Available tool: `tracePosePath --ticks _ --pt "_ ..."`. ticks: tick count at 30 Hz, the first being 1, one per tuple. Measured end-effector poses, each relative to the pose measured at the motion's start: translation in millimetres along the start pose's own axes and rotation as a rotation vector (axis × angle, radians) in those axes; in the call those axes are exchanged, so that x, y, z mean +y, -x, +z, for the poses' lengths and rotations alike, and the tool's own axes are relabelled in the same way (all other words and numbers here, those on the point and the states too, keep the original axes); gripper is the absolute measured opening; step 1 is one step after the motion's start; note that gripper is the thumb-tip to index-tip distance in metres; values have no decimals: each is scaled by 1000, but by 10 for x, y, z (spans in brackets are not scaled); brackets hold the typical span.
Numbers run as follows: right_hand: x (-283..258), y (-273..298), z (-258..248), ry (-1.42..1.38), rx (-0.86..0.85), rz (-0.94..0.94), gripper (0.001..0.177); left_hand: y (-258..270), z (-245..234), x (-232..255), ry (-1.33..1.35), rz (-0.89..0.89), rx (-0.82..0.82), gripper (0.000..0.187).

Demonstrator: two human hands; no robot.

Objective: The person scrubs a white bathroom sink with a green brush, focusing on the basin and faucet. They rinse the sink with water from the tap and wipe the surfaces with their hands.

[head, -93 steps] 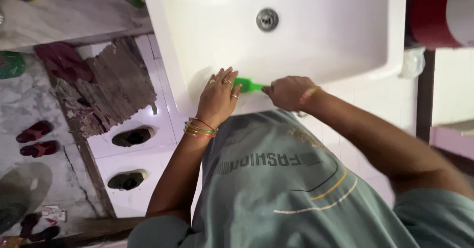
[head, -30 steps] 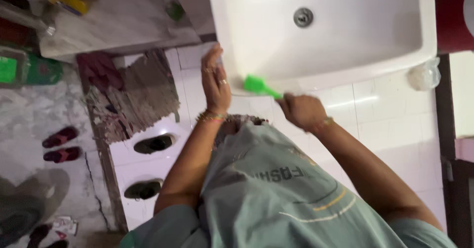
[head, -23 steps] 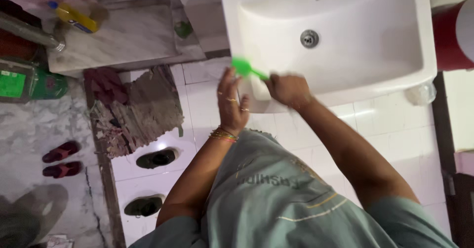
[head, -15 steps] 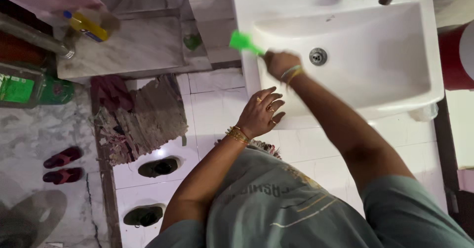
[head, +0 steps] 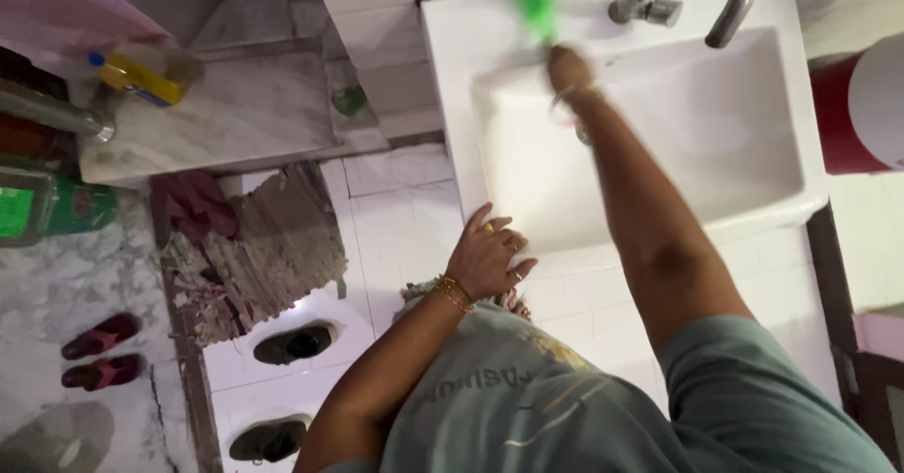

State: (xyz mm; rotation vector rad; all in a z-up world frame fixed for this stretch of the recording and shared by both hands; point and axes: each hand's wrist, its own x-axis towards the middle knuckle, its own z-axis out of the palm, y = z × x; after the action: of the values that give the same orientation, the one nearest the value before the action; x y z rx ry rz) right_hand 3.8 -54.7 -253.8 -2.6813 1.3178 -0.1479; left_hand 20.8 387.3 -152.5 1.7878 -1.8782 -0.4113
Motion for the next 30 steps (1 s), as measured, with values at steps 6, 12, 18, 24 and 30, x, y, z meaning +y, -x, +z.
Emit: tracePosePath --ticks 6,12,18,24,30 --pt "-7 153 148 -687 -130 346 37 33 25 -4 44 1 18 42" --pt "247 786 134 -246 -85 138 38 53 75 -30 73 45 135 43" --pt "382 1078 161 -276 -21 190 38 28 76 -30 57 34 114 44" --pt "313 1274 55 -110 -67 132 39 23 62 -40 56 40 117 42" --pt "1033 1941 -1008 23 -34 262 41 46 46 -34 68 18 93 39"
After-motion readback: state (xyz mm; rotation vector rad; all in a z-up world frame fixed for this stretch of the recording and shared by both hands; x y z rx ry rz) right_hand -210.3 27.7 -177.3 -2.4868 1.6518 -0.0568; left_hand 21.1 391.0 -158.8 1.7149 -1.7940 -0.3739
